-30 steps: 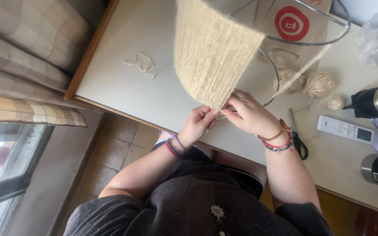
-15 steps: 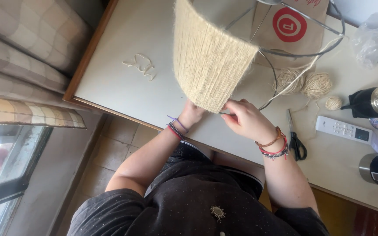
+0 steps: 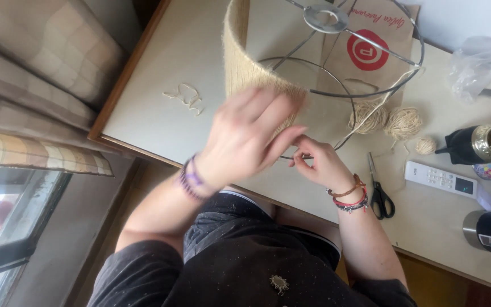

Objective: The person wraps natural twine around a metal lampshade frame, securing it with a binder clip. They cut excess twine with scissors and continue wrapping the frame.

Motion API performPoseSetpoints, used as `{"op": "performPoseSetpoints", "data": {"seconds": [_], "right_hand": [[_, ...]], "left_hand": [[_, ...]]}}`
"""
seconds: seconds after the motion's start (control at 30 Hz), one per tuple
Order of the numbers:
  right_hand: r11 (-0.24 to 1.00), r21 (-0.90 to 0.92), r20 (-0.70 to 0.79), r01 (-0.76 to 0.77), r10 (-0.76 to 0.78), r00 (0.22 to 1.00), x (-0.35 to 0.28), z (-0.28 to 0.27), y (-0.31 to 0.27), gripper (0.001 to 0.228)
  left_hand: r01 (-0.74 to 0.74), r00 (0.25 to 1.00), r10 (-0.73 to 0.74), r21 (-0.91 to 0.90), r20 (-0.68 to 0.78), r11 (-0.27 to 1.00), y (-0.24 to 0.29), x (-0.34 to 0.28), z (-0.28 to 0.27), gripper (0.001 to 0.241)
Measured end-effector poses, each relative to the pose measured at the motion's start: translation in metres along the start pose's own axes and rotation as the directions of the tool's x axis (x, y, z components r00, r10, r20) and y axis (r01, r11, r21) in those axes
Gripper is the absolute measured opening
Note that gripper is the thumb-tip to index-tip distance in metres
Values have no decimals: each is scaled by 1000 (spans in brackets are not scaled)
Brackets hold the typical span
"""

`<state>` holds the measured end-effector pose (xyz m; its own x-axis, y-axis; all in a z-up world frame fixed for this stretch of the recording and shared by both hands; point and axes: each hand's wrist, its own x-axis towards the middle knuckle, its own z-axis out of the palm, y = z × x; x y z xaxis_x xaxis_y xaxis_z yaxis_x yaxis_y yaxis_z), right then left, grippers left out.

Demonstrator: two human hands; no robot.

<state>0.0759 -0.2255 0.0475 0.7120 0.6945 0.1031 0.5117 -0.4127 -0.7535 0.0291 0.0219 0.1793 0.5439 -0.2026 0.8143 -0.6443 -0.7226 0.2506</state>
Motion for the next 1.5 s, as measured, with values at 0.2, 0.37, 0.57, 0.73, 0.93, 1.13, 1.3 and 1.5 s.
{"op": "performPoseSetpoints", "data": {"seconds": [0.2, 0.37, 0.57, 0.73, 0.93, 1.13, 1.3, 1.5], "right_hand": [[992, -86, -228, 92, -110, 967, 9, -15, 12, 40], [981, 89, -286, 170, -138, 948, 40, -49, 7, 49], [885, 278, -365, 374, -262, 893, 56, -49, -28, 53], [808, 382, -365, 448, -314, 876, 59, -52, -24, 61], [442, 704, -363, 555, -448, 817, 69, -32, -11, 96], [410, 715, -374, 566, -460, 806, 73, -22, -19, 79], [522, 730, -410, 441, -182, 894, 61, -25, -25, 84], [681, 664, -349, 308, -83, 934, 36, -36, -66, 91]], "left_hand": [[-110, 993, 109, 14, 47, 994, -30, 8, 64, 25], [-83, 990, 89, -53, 112, 995, -23, 12, 55, 24], [14, 981, 20, -170, 195, 985, -23, 14, 39, 24], [96, 964, -33, -229, 264, 969, -22, 10, 39, 22], [193, 952, -147, -154, 269, 969, -18, 4, 43, 31], [261, 933, -199, -186, 298, 947, -18, 9, 39, 16], [330, 931, -263, -271, 255, 904, -15, 10, 37, 12], [317, 944, -256, -355, 208, 880, -17, 6, 43, 17]]}}
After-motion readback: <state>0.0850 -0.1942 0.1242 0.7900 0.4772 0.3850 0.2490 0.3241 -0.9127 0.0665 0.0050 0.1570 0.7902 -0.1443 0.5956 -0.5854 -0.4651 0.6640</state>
